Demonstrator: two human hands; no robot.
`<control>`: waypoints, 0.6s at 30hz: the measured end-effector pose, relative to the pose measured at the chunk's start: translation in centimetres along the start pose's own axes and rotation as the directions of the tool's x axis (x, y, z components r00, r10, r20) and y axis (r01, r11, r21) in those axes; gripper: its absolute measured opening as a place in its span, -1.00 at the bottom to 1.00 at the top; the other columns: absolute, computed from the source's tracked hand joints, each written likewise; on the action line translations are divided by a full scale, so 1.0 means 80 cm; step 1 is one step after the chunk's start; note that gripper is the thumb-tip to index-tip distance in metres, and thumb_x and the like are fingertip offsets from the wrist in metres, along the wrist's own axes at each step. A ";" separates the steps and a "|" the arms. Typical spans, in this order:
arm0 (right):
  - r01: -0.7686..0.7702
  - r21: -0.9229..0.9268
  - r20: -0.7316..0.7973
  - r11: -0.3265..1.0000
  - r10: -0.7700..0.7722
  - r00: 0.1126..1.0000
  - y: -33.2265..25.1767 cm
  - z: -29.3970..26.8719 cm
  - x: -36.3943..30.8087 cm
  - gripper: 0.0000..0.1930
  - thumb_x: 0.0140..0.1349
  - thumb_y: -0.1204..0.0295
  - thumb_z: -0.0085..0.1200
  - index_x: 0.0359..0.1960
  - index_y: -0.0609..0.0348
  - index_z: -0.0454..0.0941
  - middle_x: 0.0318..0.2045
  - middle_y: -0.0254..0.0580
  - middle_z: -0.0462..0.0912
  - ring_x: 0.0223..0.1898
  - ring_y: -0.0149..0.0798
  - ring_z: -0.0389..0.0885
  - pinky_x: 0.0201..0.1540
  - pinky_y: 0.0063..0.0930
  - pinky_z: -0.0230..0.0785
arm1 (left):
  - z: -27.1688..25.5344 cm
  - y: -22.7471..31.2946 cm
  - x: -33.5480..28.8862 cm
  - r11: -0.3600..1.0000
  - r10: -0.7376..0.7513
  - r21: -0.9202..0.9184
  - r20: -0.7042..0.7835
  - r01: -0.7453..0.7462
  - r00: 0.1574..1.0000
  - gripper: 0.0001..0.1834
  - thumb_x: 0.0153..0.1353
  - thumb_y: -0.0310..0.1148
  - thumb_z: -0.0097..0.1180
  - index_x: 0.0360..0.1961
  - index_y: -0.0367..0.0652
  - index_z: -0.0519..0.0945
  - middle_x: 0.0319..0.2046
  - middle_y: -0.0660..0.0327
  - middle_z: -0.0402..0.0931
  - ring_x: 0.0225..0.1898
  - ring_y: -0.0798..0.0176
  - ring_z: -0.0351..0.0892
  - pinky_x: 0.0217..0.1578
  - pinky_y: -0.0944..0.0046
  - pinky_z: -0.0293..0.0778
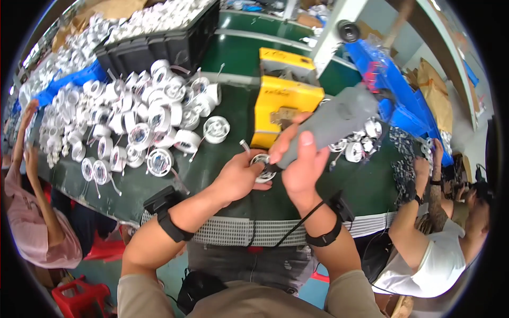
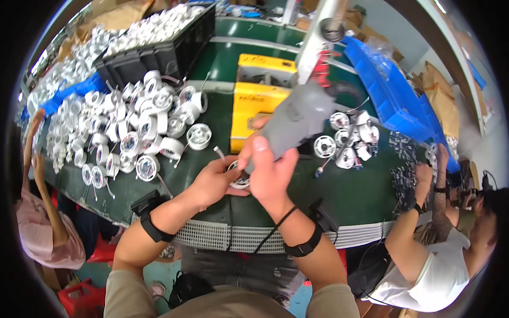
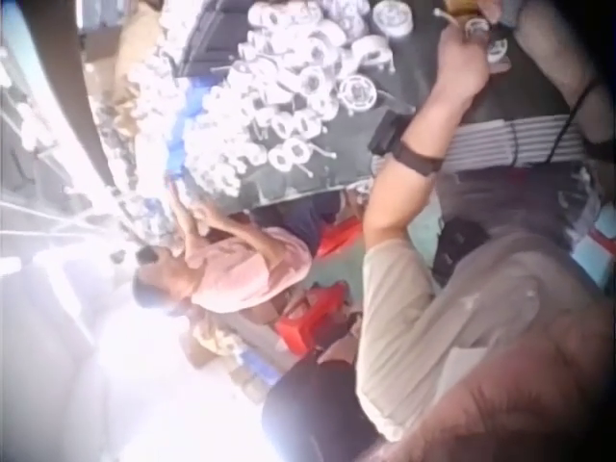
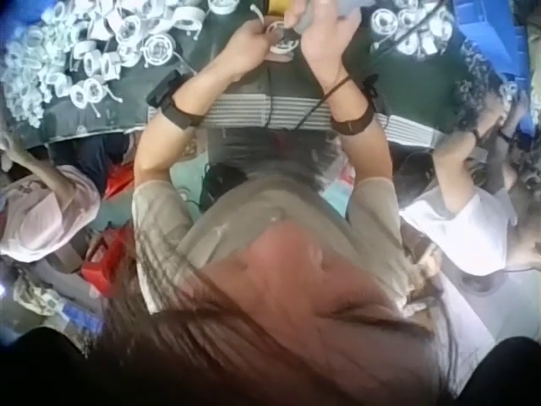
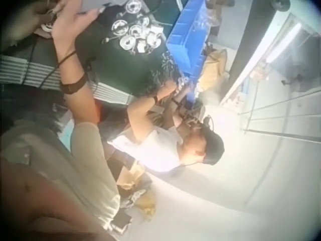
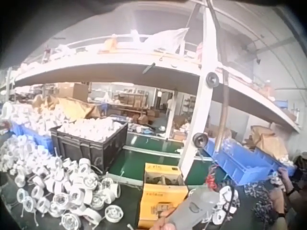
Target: The person assembles camera components by inserting a circuit board into a white housing, threading wires through the casing, and securing the assembly with a power screwdriver. Each completed unit is set aside on the workbench before the process is repeated with new components.
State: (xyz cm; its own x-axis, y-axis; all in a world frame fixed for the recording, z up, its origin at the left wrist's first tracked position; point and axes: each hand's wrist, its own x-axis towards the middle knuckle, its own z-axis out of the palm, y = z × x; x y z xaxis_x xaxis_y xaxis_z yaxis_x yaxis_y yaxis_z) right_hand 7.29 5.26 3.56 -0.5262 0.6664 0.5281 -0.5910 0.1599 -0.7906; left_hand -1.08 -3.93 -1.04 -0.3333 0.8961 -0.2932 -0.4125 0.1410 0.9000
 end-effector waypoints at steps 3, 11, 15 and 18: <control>-0.026 0.010 0.134 1.000 0.024 0.991 0.003 0.000 -0.004 -0.49 0.34 0.03 -0.12 0.00 0.29 0.23 -0.54 -0.18 0.42 -0.60 -0.33 0.45 -0.51 -0.46 0.38 | -0.017 0.009 -0.014 0.986 0.014 0.168 0.013 -0.016 1.000 -0.67 0.30 -0.46 -0.11 0.04 -0.38 0.41 -0.25 0.09 0.54 -0.26 0.21 0.62 -0.27 0.31 0.62; -0.121 -0.871 -0.118 0.477 0.037 0.992 -0.032 -0.141 0.023 -0.45 0.12 0.14 0.19 0.07 0.21 0.42 -0.06 -0.04 0.54 0.09 -0.05 0.40 0.12 -0.21 0.23 | -0.073 0.090 -0.052 0.530 0.710 0.847 -0.466 0.035 0.528 -0.24 0.11 -0.30 0.21 0.27 -0.39 0.16 0.05 -0.22 0.39 -0.37 0.09 0.64 -0.30 0.16 0.52; -0.010 -0.987 -0.028 -0.161 0.112 0.993 -0.024 -0.188 0.017 -0.39 -0.12 0.25 0.32 0.04 0.15 0.49 -0.09 0.03 0.58 0.03 0.08 0.39 0.13 -0.10 0.15 | -0.088 0.077 -0.041 0.309 0.898 0.951 -0.290 -0.006 0.332 -0.19 0.09 -0.40 0.24 0.29 -0.38 0.09 0.18 -0.21 0.20 -0.42 0.19 0.63 -0.27 0.21 0.50; -0.002 -0.991 -0.010 -0.134 0.059 0.998 -0.036 -0.178 0.009 -0.40 -0.15 0.33 0.32 0.03 0.12 0.50 -0.09 -0.03 0.59 0.06 0.04 0.37 0.16 -0.10 0.12 | -0.074 0.087 -0.049 0.408 0.816 0.908 -0.315 -0.097 0.485 -0.68 0.13 -0.42 0.19 -0.10 -0.32 0.51 -0.39 0.07 0.58 -0.58 0.30 0.52 -0.48 0.29 0.41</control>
State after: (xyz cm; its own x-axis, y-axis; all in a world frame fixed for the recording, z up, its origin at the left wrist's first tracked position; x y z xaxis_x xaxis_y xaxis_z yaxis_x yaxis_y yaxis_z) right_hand 17.31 15.68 1.81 -0.5536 0.6822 0.4777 0.6865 0.6985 -0.2020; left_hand -7.62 -8.99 4.45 -0.7651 0.4176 0.4902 0.6336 0.3523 0.6888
